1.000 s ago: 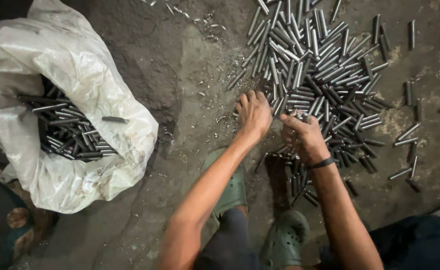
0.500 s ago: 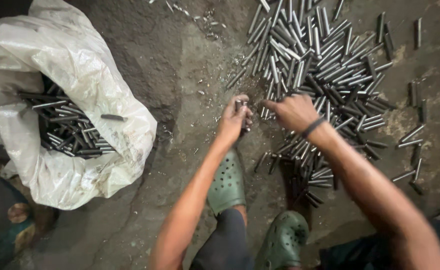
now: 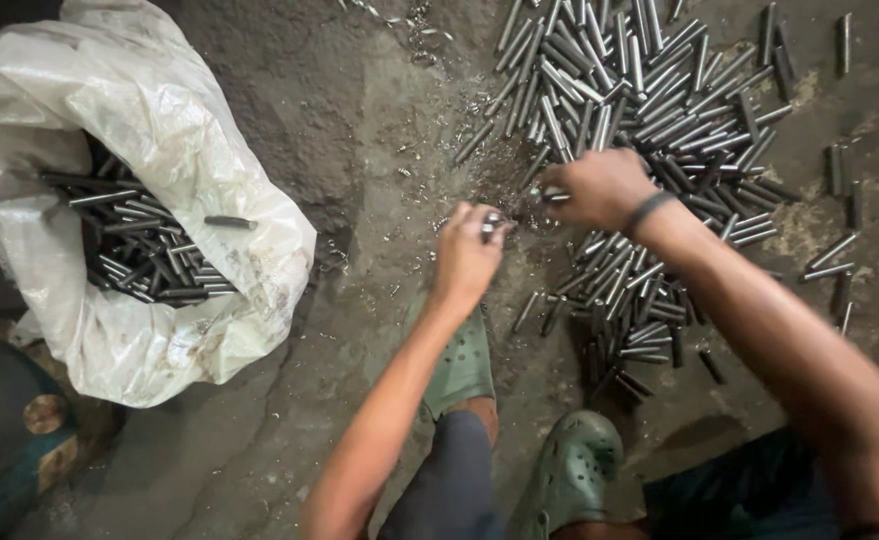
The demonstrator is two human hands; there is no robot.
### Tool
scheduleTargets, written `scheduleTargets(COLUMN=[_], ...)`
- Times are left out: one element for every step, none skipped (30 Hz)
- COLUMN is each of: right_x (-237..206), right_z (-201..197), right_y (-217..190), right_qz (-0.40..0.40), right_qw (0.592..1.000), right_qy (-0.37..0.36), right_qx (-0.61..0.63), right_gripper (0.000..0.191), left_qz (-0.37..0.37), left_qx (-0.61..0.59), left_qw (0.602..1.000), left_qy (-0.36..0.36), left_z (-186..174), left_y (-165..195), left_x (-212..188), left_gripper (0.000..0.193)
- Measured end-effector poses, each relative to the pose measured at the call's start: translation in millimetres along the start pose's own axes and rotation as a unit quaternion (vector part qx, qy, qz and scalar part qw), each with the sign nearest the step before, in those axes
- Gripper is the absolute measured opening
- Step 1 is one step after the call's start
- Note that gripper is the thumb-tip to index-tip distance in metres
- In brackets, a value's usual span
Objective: The person repeatedly scoops small metal rods from a pile on the floor and places them into a white sack. The person uses both hands to gather the rods and transfers them into the sack.
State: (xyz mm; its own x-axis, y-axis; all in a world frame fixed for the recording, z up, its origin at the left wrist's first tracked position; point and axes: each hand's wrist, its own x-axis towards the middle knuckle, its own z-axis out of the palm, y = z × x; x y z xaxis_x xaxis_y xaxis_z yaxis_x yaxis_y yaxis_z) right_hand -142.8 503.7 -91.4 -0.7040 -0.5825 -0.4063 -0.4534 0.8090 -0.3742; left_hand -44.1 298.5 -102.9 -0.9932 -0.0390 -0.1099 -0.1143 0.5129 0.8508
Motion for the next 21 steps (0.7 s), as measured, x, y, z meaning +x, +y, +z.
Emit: scheduleTargets(right_x=[-11.1,-25.9,-43.8,-58.3,-72.4,-84.0,-95.2,-105.7,-113.9,-121.4,-126.1,-126.5,-123.9,-118.4,-112.3,-103.2,-90.7,-80.2,-69.5,-61.9,-56.3], right_z=[-3.0,-6.2,-7.6,-3.6,1.7,8.3,16.1,25.2,33.6,40.1,46.6,53.6,59.4,63.0,65.6,67.5,69.2,68.2,64.4,62.7,60.4], right_y=[2.4,5.8,7.8,5.3,3.0,0.8,-1.6,-4.9,-6.9,-6.3,-6.1,-6.7,-6.8,-5.4,-4.8,-5.3,-7.3,-9.3,-13.4,-16.9,-21.3], right_qz=[0.024,0.123,0.218,0.174,0.122,0.065,0.031,-0.002,-0.036,-0.005,0.027,0.059,0.084,0.110,0.138,0.201,0.253,0.300,0.307,0.310,0.306], right_qw=[0.990,0.947,0.864,0.763,0.631,0.470,0.441,0.411,0.379,0.370,0.358,0.343,0.369,0.396,0.424,0.541,0.644,0.731,0.800,0.852,0.887], right_qy=[0.073,0.054,0.033,0.075,0.115,0.152,0.173,0.194,0.212,0.210,0.209,0.206,0.217,0.224,0.229,0.251,0.269,0.283,0.304,0.316,0.318], right_qx=[0.121,0.293,0.453,0.618,0.758,0.867,0.880,0.891,0.900,0.905,0.910,0.914,0.900,0.884,0.865,0.777,0.670,0.544,0.417,0.280,0.138], right_gripper=[0.036,0.032,0.029,0.029,0.029,0.030,0.030,0.033,0.037,0.030,0.024,0.022,0.020,0.020,0.022,0.022,0.025,0.030,0.034,0.040,0.047], left_qz=[-0.011,-0.024,-0.036,-0.046,-0.053,-0.041,-0.026,-0.012,-0.020,-0.028,-0.037,-0.036,-0.035,-0.035,-0.035,-0.035,-0.031,-0.017,-0.004,0.005,-0.001], left_qx=[-0.003,-0.007,0.029,0.066,0.103,0.113,0.121,0.128,0.132,0.136,0.141,0.142,0.144,0.142,0.142,0.144,0.149,0.162,0.174,0.184,0.169], left_qw=[1.000,0.999,0.996,0.988,0.975,0.977,0.979,0.981,0.982,0.982,0.982,0.979,0.976,0.973,0.974,0.974,0.975,0.973,0.972,0.971,0.975], left_qy=[-0.010,-0.020,-0.078,-0.135,-0.191,-0.175,-0.160,-0.146,-0.136,-0.128,-0.123,-0.141,-0.159,-0.176,-0.175,-0.171,-0.164,-0.161,-0.158,-0.155,-0.145], left_z=[10.0,20.2,29.7,39.1,46.5,51.2,56.4,60.3,62.8,64.3,65.3,66.1,66.5,67.5,68.4,69.2,69.3,69.2,68.2,67.0,64.8], left_y=[6.4,13.1,18.4,23.1,27.8,31.5,35.0,37.0,37.7,38.2,38.5,38.6,38.3,38.3,38.4,38.4,38.0,37.6,36.4,35.1,32.9], left_x=[1.6,3.2,8.4,17.5,23.9,27.4,30.8,34.0,36.2,36.9,36.6,35.8,34.8,34.1,33.1,32.7,32.9,33.4,33.9,34.1,33.7], left_gripper=[0.017,0.017,0.024,0.031,0.039,0.042,0.046,0.049,0.049,0.049,0.049,0.051,0.053,0.055,0.056,0.056,0.056,0.049,0.042,0.034,0.033])
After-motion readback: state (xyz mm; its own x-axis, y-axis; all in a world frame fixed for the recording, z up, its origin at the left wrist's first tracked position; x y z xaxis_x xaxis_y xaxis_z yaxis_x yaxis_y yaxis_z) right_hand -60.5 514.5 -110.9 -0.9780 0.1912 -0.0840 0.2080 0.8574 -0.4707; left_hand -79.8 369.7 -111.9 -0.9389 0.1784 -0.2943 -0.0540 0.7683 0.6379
